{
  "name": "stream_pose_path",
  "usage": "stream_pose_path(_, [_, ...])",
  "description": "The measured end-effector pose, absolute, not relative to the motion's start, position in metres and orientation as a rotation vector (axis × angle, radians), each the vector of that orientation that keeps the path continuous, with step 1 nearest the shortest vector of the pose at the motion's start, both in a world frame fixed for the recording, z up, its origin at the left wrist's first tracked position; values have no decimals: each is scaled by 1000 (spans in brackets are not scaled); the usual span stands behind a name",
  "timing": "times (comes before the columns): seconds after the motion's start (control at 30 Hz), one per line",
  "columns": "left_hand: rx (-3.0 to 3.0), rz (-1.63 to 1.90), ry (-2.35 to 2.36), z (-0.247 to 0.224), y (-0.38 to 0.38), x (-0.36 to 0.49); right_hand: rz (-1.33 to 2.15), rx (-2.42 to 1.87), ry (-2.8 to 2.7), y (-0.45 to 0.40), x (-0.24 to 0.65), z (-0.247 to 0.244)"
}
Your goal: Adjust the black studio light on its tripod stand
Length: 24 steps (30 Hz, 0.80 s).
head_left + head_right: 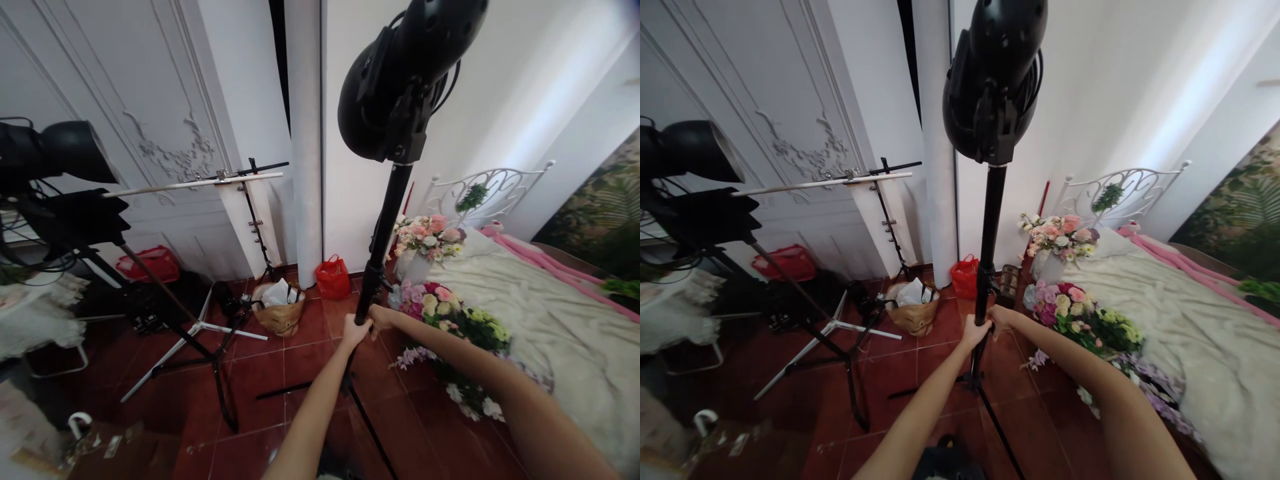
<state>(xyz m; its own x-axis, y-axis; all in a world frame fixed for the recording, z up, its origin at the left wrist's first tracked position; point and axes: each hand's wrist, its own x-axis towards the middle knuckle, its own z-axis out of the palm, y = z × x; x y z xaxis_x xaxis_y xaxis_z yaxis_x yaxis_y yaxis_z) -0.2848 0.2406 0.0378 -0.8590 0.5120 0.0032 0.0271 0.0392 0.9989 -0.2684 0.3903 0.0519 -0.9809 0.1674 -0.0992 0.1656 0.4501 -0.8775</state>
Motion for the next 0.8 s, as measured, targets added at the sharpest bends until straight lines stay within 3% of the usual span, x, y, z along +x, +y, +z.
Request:
stream_pose_path(0.17, [527,1909,1964,42,241,-283,798,45,-2993,376,-237,37])
stream_pose_path(0.3, [507,1928,1967,45,241,-280,291,63,-2980,368,-223,28])
stream_pose_path(0.57, [544,1911,1960,42,243,-279,137,90,-3227,369,-240,22])
stream_pose_path(0.8, [566,1923,2013,37,244,-281,36,-158,-2905,351,-223,-13])
